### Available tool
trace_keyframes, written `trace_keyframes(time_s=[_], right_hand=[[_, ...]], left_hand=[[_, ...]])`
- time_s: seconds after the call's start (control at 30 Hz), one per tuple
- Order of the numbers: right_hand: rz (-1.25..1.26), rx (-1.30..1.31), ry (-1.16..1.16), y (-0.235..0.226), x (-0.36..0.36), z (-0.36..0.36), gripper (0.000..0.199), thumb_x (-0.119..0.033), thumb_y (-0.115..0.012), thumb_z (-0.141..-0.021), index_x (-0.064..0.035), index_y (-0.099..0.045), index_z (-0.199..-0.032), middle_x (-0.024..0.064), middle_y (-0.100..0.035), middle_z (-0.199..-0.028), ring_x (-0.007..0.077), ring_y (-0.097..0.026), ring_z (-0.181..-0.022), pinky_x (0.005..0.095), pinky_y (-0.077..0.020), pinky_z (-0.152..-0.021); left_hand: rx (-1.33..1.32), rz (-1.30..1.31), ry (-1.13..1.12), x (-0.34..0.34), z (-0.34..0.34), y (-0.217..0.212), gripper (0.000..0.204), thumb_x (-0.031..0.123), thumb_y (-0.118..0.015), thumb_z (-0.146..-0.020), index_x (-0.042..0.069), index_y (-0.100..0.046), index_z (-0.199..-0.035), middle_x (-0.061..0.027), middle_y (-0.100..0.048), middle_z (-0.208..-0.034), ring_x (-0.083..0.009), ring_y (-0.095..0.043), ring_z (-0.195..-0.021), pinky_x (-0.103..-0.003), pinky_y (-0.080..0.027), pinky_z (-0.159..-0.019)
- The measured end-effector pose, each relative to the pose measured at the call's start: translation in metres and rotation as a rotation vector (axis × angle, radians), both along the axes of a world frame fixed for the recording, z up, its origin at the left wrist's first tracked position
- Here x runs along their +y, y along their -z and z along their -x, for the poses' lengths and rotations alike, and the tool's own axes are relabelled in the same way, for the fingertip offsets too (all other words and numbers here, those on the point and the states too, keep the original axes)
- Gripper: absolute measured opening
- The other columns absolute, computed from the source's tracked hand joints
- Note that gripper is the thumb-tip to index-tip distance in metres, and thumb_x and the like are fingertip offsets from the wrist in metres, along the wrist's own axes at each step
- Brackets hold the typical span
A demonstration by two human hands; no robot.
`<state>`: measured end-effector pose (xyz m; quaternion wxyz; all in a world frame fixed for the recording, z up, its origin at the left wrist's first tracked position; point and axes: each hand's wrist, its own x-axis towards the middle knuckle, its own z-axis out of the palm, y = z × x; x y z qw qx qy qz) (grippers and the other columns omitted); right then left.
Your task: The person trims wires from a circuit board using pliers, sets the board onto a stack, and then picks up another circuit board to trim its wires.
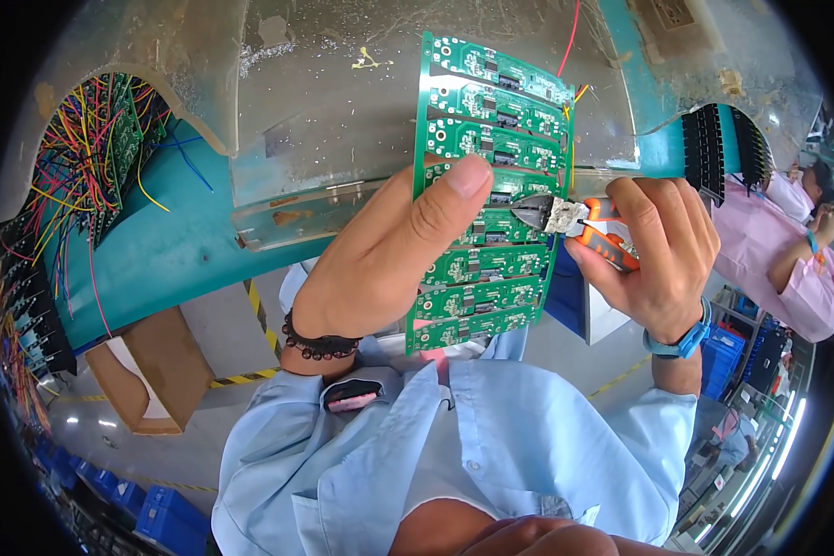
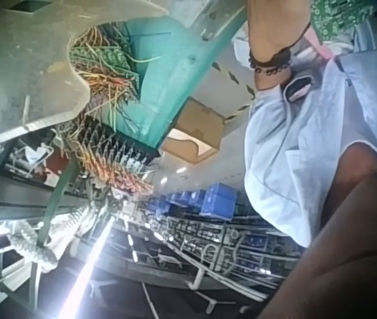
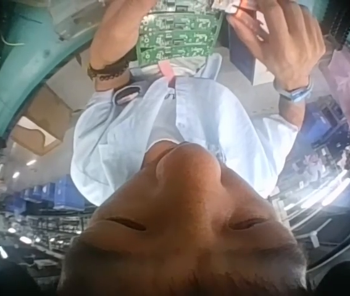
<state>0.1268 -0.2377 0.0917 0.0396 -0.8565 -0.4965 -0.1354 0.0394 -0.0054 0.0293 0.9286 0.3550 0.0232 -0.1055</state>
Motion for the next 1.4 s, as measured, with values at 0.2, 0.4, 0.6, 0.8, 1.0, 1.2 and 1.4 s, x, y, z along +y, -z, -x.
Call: trace_keyframes(time_s=[0.2,0.4,0.6,0.8,1.0,1.2,1.4], right_hand=[[0.023,0.005,0.001,-0.001,0.0,0.002,0.053,-0.039,-0.087,-0.078,0.0008,-0.068,-0.107,0.0123,-0.066,-0.091,0.0315,-0.062,-0.078,0.0419,-0.0508,-0.067],[0.022,-0.046,-0.004,0.0,-0.001,0.003,0.054,-0.038,-0.088,-0.076,0.0007,-0.068,-0.107,0.0124,-0.066,-0.091,0.0313,-0.062,-0.078,0.0419,-0.0509,-0.067],[0.056,-0.071,0.013,-0.002,-0.003,0.005,0.056,-0.038,-0.09,-0.073,0.0006,-0.069,-0.108,0.0129,-0.066,-0.092,0.0314,-0.062,-0.079,0.0418,-0.0515,-0.067],[0.047,-0.062,0.019,0.0,-0.004,0.005,0.056,-0.038,-0.09,-0.073,0.0006,-0.069,-0.108,0.0134,-0.067,-0.093,0.0315,-0.063,-0.079,0.0419,-0.0518,-0.067],[0.025,-0.046,0.006,-0.001,-0.002,0.004,0.056,-0.038,-0.089,-0.074,0.0009,-0.069,-0.108,0.0135,-0.067,-0.093,0.0315,-0.063,-0.079,0.0419,-0.0522,-0.067],[0.04,-0.043,0.031,-0.001,-0.001,0.006,0.057,-0.038,-0.089,-0.074,0.0009,-0.068,-0.109,0.013,-0.066,-0.092,0.0315,-0.062,-0.079,0.0422,-0.0522,-0.067],[0.065,-0.059,0.019,-0.003,0.001,0.006,0.056,-0.038,-0.089,-0.074,0.0008,-0.068,-0.109,0.0124,-0.065,-0.091,0.0311,-0.062,-0.079,0.0421,-0.0518,-0.067]], left_hand=[[-0.004,-0.119,0.009,0.003,0.0,0.002,0.046,0.038,-0.044,-0.114,-0.001,-0.062,-0.133,-0.0054,-0.071,-0.11,-0.0091,-0.065,-0.092,-0.028,-0.053,-0.079],[-0.007,-0.163,0.018,0.005,-0.002,0.0,0.042,0.033,-0.046,-0.114,-0.001,-0.068,-0.125,-0.0027,-0.072,-0.097,-0.0073,-0.063,-0.082,-0.027,-0.052,-0.074],[-0.058,-0.285,-0.024,0.008,-0.001,0.007,0.042,0.032,-0.047,-0.113,-0.002,-0.069,-0.121,-0.0028,-0.072,-0.092,-0.0063,-0.063,-0.08,-0.026,-0.051,-0.072],[-0.041,-0.234,-0.039,0.007,-0.003,0.0,0.042,0.032,-0.047,-0.113,-0.003,-0.069,-0.122,-0.0039,-0.073,-0.093,-0.0063,-0.064,-0.081,-0.027,-0.052,-0.072],[-0.047,-0.215,-0.045,0.006,-0.002,-0.003,0.042,0.031,-0.047,-0.113,-0.003,-0.068,-0.122,-0.0041,-0.073,-0.094,-0.0063,-0.064,-0.081,-0.027,-0.052,-0.072],[-0.102,-0.265,-0.071,0.005,-0.004,0.006,0.042,0.032,-0.047,-0.113,-0.003,-0.069,-0.122,-0.0045,-0.073,-0.092,-0.0061,-0.063,-0.078,-0.027,-0.051,-0.068],[-0.046,-0.335,-0.068,0.008,-0.001,0.01,0.04,0.032,-0.05,-0.112,-0.002,-0.071,-0.114,-0.0024,-0.069,-0.082,-0.0058,-0.057,-0.072,-0.028,-0.047,-0.064]])
